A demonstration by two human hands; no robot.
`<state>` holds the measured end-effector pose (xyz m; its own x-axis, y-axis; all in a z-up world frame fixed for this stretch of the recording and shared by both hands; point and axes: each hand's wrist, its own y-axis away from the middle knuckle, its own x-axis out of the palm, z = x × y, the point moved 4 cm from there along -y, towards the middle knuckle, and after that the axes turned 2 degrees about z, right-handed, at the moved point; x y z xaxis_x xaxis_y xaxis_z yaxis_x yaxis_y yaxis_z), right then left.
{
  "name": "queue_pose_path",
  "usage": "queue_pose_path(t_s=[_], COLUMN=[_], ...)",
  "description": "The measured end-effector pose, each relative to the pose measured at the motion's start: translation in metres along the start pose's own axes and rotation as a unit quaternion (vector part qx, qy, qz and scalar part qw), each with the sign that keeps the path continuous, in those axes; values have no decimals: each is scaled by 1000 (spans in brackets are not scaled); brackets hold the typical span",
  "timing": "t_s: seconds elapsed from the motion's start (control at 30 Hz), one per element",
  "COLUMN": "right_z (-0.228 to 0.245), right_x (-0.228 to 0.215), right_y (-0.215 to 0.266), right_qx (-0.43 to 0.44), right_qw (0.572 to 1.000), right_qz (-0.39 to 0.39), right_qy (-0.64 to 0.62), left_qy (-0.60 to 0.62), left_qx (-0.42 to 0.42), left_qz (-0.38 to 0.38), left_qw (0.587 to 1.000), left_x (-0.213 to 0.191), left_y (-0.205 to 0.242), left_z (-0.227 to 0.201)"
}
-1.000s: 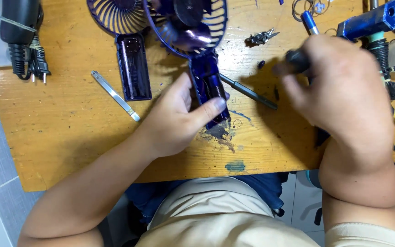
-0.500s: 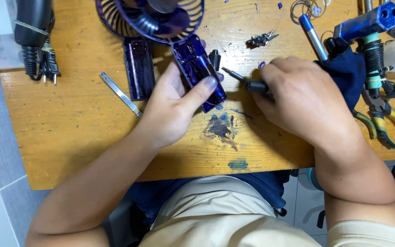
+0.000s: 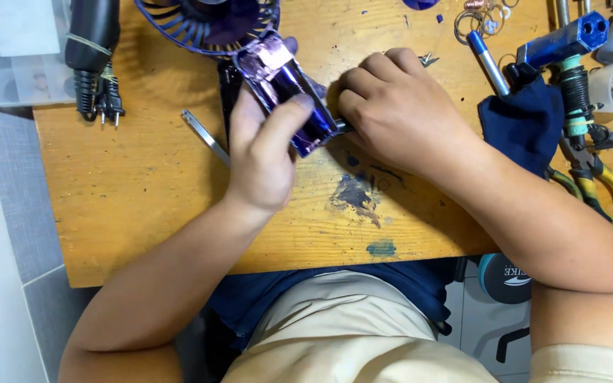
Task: Coloring the plastic housing of a disassembled handheld fan using a permanent marker on a workshop table.
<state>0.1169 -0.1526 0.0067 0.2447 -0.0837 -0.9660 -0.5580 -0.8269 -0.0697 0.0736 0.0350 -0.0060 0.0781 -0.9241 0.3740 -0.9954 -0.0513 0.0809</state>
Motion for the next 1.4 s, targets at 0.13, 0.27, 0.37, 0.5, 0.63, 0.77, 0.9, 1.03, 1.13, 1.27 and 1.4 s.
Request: queue_pose_path(t_s=[0.13,0.27,0.37,0.5,0.63,0.77,0.9,1.03,1.13,1.27,1.4], right_z=[-8,-11,-9,-12,-8,-30,-55,-42,-31,-20,-14], right_x=[-7,-2,-5,-2,8,-8,-37,-49,-41,-33,-42], right_y=[16,28,29,21,16,30,70,85,82,75,70], right_qx=[17,12,3,-14,-38,-7,68,83,65,42,57], right_qw=[993,993,993,991,992,987,993,986,980,965,954], right_qz=[62,59,46,33,38,20,-20,-31,-65,-149,-184], right_qy=[-101,-105,-112,-132,-114,-159,-93,-140,-178,-213,-230], left_qy=[-88,-92,-111,-63,-99,-100,-137,-185,-345,-358,-395], left_qx=[23,-62,-88,-89,-69,-141,-249,-297,-293,-289,-310], left_qz=[40,67,56,30,18,41,86,113,166,172,157], left_qw=[995,992,988,994,992,984,955,930,876,871,850], left_x=[7,16,18,17,12,16,24,28,28,26,30], left_y=[8,11,18,25,19,20,23,17,7,-1,-3], left_z=[-7,2,15,24,19,21,24,16,-2,-9,-29])
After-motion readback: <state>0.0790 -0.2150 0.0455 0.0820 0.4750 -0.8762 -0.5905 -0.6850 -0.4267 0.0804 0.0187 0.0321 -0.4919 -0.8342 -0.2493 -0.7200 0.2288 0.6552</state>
